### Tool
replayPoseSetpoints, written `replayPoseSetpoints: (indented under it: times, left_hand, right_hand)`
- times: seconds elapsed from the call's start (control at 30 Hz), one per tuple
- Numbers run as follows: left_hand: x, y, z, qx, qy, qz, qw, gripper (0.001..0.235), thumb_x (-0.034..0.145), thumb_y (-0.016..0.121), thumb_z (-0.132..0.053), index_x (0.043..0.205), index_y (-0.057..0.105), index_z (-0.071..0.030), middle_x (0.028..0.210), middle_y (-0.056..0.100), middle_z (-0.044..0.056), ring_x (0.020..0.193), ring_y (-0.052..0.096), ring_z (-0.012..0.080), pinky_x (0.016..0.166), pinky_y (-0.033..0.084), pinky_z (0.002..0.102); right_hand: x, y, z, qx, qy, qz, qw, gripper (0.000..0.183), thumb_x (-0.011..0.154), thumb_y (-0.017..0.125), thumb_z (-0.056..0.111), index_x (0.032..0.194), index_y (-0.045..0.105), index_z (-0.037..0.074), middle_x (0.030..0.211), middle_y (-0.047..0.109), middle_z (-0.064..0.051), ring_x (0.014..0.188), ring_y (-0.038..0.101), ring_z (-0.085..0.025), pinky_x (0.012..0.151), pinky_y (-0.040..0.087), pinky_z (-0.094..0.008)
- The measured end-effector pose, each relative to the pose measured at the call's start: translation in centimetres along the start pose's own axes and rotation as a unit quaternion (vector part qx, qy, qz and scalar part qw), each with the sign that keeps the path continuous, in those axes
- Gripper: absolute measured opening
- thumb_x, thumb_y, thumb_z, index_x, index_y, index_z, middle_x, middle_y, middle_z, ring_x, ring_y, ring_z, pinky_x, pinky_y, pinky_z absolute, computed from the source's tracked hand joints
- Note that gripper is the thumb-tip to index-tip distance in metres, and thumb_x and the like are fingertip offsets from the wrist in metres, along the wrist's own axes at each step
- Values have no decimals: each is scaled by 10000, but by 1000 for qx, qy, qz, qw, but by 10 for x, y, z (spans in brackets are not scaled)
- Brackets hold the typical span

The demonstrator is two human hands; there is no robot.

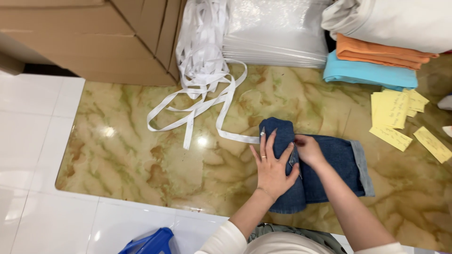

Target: The person folds a light blue t-shirt, an orange graphic t-shirt, a pair of white jeans, and a pair of blue jeans on a marble-patterned table. They retrieve each item from a nearby clothing rack, fold it neatly, and place it on a growing stack of folded clothes.

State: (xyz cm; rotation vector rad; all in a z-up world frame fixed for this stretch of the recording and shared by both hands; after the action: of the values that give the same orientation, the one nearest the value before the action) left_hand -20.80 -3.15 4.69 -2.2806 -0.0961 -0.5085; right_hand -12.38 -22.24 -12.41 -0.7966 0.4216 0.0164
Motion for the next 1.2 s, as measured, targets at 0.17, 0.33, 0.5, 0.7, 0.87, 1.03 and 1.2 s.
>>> replayPoseSetpoints:
  times: [0.17, 0.33, 0.5, 0.7, 0.87, 1.03, 1.2]
  left_hand:
    - [2, 32, -13, 57, 67, 108, 990, 649, 801, 699, -305, 1409, 632, -90, 1733, 201, 268, 1613, 93, 521, 1181, 115, 789]
    - [5, 52, -25, 120, 83, 211, 966, 605, 909, 600, -289, 1467, 557, -59, 1779, 71, 235, 1630, -7, 479, 1216, 47, 764]
    - [22, 56, -9, 62, 146, 268, 950, 461, 990, 561, -273, 1436, 643, -196, 1778, -13, 170, 1645, -36, 395, 1242, 102, 734]
    - [12, -2, 22, -212, -40, 149, 965, 380, 1054, 482, -89, 1424, 558, -49, 1668, 368, 195, 1562, 329, 363, 1275, 270, 533]
    - [-54, 37, 67, -136, -401, 327, 845, 781, 1021, 259, -646, 1308, 700, -68, 1353, 396, 117, 1394, 447, 289, 1298, 234, 440]
    - [-37, 25, 43, -163, -265, 213, 926, 508, 1017, 518, -533, 1007, 719, -67, 1215, 406, 116, 1279, 472, 301, 1222, 296, 416]
    - [-7, 9, -14, -153, -39, 179, 971, 279, 959, 685, -385, 940, 730, -110, 1212, 460, 139, 1141, 565, 311, 1043, 479, 426]
  right_hand:
    - [-81, -89, 39, 206, 111, 14, 972, 419, 1029, 671, 247, 1300, 698, -71, 1071, 750, -353, 951, 750, -434, 782, 617, -546]
    - [-135, -78, 7, 150, 61, -15, 987, 611, 980, 689, 425, 1409, 651, -8, 1172, 724, -336, 1014, 749, -473, 779, 627, -563]
    - [-190, -26, 38, -18, -124, -144, 982, 764, 968, 603, 433, 1605, 388, 70, 1512, 490, -263, 1377, 476, -420, 1149, 367, -522]
    - [-188, -33, 38, -27, -55, -82, 995, 549, 1009, 531, 466, 1478, 616, 196, 1519, 575, -156, 1334, 474, -363, 1174, 369, -461]
    - [-174, -26, 32, -64, -35, -30, 997, 624, 1000, 536, 517, 1517, 556, 169, 1496, 590, -164, 1355, 457, -407, 1154, 407, -480]
    - [-170, -50, 32, 87, 90, 0, 992, 722, 949, 531, 567, 1585, 467, 230, 1613, 492, -65, 1477, 421, -279, 1239, 318, -370]
    - [-187, -83, 59, 431, 272, -7, 861, 616, 1017, 500, 501, 1329, 720, 17, 1316, 757, -134, 1185, 678, -216, 1012, 508, -354]
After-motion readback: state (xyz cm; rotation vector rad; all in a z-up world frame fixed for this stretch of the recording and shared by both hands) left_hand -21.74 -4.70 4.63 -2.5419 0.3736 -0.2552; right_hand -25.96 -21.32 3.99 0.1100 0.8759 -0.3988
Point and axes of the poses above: each hand's wrist, its own x-axis towards the middle knuckle, its own y-axis out of the palm, z = x × y, the point moved 3 cm from there along x, towards the middle knuckle
